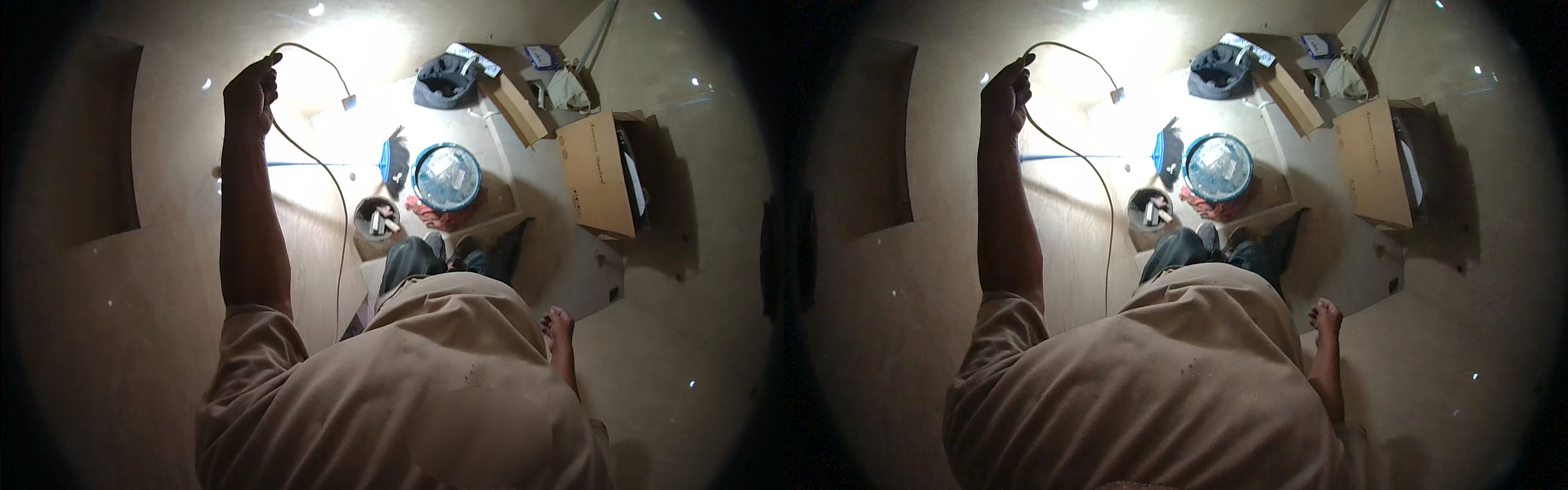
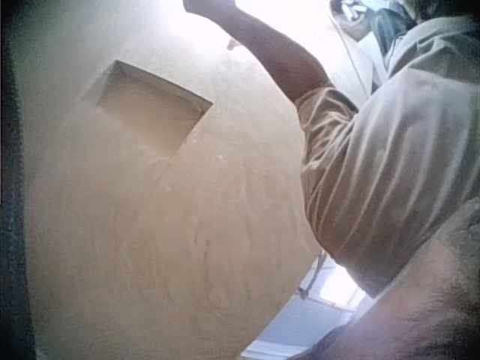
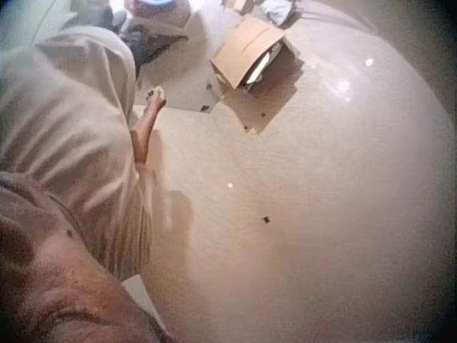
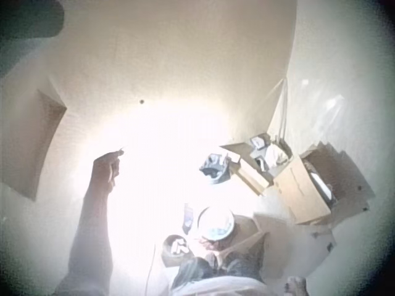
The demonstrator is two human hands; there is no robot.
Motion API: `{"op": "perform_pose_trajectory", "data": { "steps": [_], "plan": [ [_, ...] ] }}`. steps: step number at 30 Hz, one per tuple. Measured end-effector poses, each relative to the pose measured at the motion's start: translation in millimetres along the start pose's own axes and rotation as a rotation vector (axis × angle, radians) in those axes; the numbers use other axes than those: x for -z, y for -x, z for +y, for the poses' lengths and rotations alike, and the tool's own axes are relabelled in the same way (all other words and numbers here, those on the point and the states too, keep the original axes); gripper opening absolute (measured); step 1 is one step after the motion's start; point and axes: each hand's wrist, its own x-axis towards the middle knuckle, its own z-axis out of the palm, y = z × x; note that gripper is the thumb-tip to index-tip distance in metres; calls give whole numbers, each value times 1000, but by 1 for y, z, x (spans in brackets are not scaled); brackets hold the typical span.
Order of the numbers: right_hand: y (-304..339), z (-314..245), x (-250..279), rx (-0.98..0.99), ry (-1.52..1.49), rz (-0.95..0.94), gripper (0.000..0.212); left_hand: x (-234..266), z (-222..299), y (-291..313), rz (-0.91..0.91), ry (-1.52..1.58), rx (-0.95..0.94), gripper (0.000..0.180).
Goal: The person handles electrical wires near a wooden scaffold, clears debris from the floor with a broom and their hands, and unboxes plumbing fixtures from a cardboard box.
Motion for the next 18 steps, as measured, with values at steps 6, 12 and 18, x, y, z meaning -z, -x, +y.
{"op": "perform_pose_trajectory", "data": {
  "steps": [6,12,18],
  "plan": [
    [13,-34,-14,-42,81,-6,34,23,-17,32,106,8,5,27],
    [-13,-67,-20,200,205,-120,38,45,-21,53,182,81,29,28],
    [-34,-131,-24,134,220,-140,38,20,-14,62,185,20,-29,28]
  ]
}}
